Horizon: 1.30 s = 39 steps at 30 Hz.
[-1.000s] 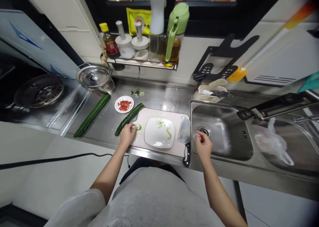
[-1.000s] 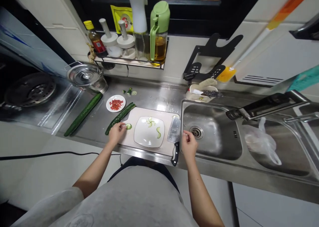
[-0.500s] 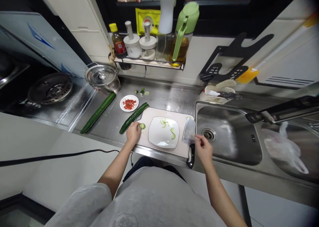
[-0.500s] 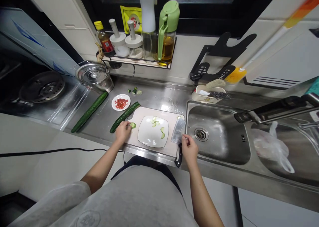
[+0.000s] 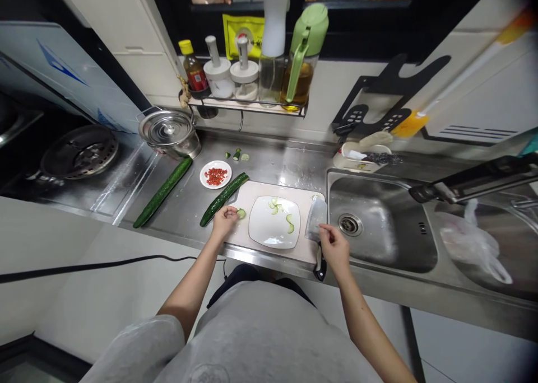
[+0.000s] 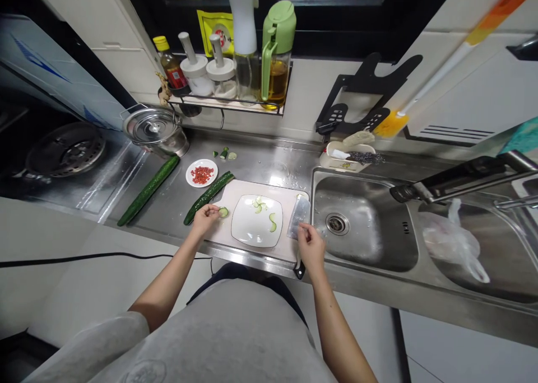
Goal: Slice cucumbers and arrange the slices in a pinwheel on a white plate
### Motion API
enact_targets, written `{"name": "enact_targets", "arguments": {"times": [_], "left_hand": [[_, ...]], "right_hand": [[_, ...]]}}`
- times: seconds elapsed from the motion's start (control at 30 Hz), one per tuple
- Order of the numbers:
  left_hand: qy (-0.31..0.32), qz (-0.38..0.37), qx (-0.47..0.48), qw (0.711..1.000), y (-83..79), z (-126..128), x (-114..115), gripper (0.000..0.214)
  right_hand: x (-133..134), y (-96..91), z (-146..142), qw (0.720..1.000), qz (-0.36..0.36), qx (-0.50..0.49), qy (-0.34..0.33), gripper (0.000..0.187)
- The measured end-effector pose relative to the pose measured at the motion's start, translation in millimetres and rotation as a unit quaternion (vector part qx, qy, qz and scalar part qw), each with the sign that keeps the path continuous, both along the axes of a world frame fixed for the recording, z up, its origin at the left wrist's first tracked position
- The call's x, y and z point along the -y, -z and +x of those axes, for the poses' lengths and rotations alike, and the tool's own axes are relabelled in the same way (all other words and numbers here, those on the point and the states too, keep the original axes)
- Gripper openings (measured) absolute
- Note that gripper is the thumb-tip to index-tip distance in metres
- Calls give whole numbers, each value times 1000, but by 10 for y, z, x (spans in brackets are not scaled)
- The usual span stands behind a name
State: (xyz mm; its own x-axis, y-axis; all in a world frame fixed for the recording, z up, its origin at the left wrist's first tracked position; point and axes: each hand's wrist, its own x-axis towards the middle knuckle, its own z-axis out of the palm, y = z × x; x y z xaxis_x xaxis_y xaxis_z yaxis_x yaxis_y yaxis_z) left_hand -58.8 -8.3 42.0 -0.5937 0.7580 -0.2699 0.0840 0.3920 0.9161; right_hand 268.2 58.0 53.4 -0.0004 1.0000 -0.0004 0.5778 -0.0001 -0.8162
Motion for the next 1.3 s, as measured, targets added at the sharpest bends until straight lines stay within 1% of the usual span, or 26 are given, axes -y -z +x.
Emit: {"name": "enact_targets", "arguments": {"times": [0.1, 0.2, 0.27, 0.37, 0.4, 0.5, 0.63, 0.83, 0.87, 0.93, 1.0, 1.07, 1.17, 1.23, 1.3], "left_hand": [[-3, 0, 92, 996, -77, 66, 9, 28], [37, 9, 133, 990, -145, 212, 36, 30], [89, 21, 132, 987, -179, 353, 62, 29], [170, 18, 111, 979, -217, 579, 107, 27], [189, 17, 105, 976, -228, 648, 122, 27], [218, 15, 102, 970, -256, 808, 156, 24], [221, 8, 104, 970, -286, 906, 169, 20], [219, 5, 112, 969, -289, 933, 158, 23], [213, 3, 117, 970, -287, 938, 158, 24], [183, -4, 140, 973, -289, 951, 157, 29], [144, -31, 197, 969, -303, 959, 152, 35], [124, -72, 288, 947, -329, 959, 139, 40], [121, -112, 408, 898, -372, 950, 104, 44], [121, -121, 446, 878, -396, 942, 79, 44], [126, -131, 464, 867, -418, 933, 57, 43]], "right_hand": [[39, -16, -103, 1000, -5, -9, -12, 41], [148, -56, -284, 999, -9, -13, -49, 38], [255, -91, -437, 995, -12, -9, -95, 36], [408, -118, -651, 987, -8, -28, -160, 30], [447, -117, -704, 983, -4, -30, -182, 28], [512, -98, -786, 979, 4, -26, -204, 22], [522, -74, -772, 975, -6, -12, -222, 16], [509, -82, -745, 973, -10, -25, -230, 15], [507, -87, -745, 973, -3, -28, -229, 15], [502, -101, -744, 975, 21, -29, -219, 16], [492, -116, -741, 977, 51, -27, -206, 17], [479, -133, -736, 975, 82, -30, -204, 18], [454, -157, -733, 968, 121, -42, -216, 18], [435, -170, -732, 963, 144, -43, -225, 17], [415, -183, -728, 958, 163, -38, -233, 16]]}}
